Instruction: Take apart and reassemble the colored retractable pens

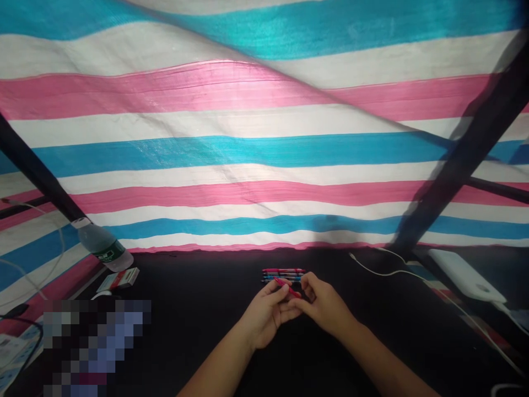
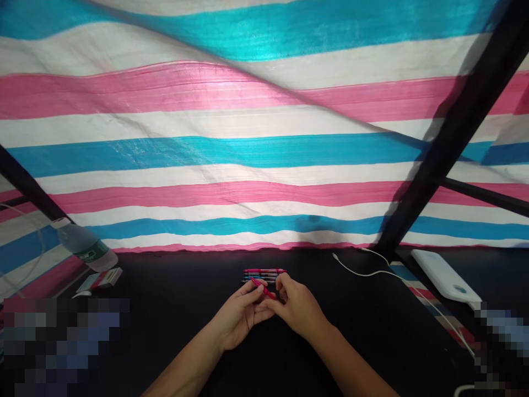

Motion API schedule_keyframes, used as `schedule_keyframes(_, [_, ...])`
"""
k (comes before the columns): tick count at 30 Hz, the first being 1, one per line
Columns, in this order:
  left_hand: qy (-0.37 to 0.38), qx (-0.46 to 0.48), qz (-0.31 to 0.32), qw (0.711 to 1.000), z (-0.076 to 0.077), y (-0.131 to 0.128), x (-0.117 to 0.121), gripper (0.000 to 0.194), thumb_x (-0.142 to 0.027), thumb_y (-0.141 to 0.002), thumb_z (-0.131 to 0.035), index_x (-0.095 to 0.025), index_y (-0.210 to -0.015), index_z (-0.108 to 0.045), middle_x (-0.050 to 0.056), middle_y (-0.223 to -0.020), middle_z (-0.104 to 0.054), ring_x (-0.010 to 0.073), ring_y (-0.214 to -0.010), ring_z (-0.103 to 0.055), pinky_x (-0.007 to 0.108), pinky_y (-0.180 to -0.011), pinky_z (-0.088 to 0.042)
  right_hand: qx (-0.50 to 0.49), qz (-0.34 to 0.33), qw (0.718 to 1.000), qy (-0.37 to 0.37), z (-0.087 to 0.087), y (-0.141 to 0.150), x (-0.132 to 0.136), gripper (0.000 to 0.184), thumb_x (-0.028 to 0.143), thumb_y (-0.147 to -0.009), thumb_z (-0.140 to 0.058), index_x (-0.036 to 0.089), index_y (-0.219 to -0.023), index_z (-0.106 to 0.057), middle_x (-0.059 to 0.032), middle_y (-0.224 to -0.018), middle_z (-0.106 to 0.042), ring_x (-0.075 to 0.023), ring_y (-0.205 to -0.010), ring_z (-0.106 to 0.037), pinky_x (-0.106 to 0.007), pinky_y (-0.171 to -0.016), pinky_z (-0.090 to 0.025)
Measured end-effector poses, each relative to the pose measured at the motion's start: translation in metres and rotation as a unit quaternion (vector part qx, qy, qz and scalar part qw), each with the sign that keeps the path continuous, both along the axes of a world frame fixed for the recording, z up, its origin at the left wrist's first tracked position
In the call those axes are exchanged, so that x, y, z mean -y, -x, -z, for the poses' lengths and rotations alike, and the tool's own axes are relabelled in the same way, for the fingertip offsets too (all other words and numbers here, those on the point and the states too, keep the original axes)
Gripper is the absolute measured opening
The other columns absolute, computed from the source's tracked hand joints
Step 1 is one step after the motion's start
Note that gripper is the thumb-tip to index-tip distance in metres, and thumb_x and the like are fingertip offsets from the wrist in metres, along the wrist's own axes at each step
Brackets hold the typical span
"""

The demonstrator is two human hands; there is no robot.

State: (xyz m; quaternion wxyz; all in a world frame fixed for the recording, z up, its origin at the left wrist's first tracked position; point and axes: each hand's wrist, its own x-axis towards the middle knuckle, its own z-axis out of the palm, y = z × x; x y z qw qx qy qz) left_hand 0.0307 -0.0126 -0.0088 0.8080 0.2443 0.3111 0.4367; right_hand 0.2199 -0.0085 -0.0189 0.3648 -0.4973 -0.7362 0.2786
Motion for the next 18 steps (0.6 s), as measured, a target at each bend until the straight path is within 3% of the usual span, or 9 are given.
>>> schedule_keyframes(3, [0.012,0.011,-0.001,1.0,-0.005,0.0,-0.001,0.022,-0.023,-0.09,-0.078,-0.014,-0.107,-0.066,0.01,-0.091,-0.076,0.0203,-0.081,-0.077,0.037,-0.087,-0.061,-0.111,-0.008,0.994,0.012,0.003,0.0,0.0,0.026,0.045,-0.094,-0.066,0.024,-0.098,-0.051,0.0058,-0.071,-0.047,-0.0158,-0.063,-0.045,-0.027,-0.06,-0.037])
schedule_keyframes(6, [0.004,0.019,-0.051,0.998,-0.011,0.004,-0.006,0.018,-0.019,-0.093,-0.073,-0.012,-0.108,-0.065,0.014,-0.097,-0.077,0.0226,-0.089,-0.078,0.035,-0.091,-0.061,-0.281,-0.028,0.958,0.06,0.006,0.003,-0.005,0.026,0.048,-0.103,-0.048,0.025,-0.114,-0.055,0.0012,-0.083,-0.052,-0.0172,-0.069,-0.049,-0.029,-0.063,-0.042])
schedule_keyframes(9, [-0.005,0.036,-0.124,0.992,-0.017,0.012,-0.014,0.014,-0.016,-0.095,-0.07,-0.013,-0.108,-0.063,0.013,-0.095,-0.077,0.0225,-0.093,-0.078,0.035,-0.094,-0.06,-0.382,-0.063,0.918,0.086,0.006,0.007,-0.01,0.029,0.047,-0.099,-0.057,0.024,-0.117,-0.062,-0.0026,-0.091,-0.056,-0.018,-0.075,-0.054,-0.029,-0.061,-0.044])
schedule_keyframes(12, [-0.025,0.052,-0.164,0.985,-0.019,0.018,-0.018,0.015,-0.016,-0.094,-0.071,-0.013,-0.107,-0.063,0.012,-0.095,-0.077,0.0223,-0.094,-0.077,0.035,-0.095,-0.06,-0.367,-0.098,0.919,0.104,0.002,0.01,-0.008,0.035,0.046,-0.096,-0.064,0.023,-0.122,-0.065,-0.0053,-0.096,-0.06,-0.0185,-0.078,-0.06,-0.03,-0.063,-0.049])
schedule_keyframes(14, [-0.042,0.058,-0.176,0.982,-0.02,0.019,-0.019,0.019,-0.017,-0.092,-0.075,-0.014,-0.106,-0.063,0.012,-0.097,-0.077,0.0219,-0.096,-0.077,0.035,-0.096,-0.06,-0.329,-0.105,0.928,0.138,-0.001,0.011,-0.005,0.041,0.05,-0.098,-0.061,0.021,-0.128,-0.064,-0.0032,-0.087,-0.061,-0.0165,-0.067,-0.061,-0.029,-0.056,-0.049])
schedule_keyframes(18, [-0.077,0.052,-0.178,0.98,-0.022,0.019,-0.016,0.028,-0.023,-0.087,-0.081,-0.016,-0.107,-0.064,0.01,-0.1,-0.078,0.0216,-0.097,-0.076,0.036,-0.097,-0.059,-0.249,-0.081,0.95,0.17,-0.001,0.011,0.0,0.048,0.056,-0.1,-0.055,0.018,-0.128,-0.063,0.0033,-0.069,-0.055,-0.0102,-0.047,-0.05,-0.022,-0.042,-0.034])
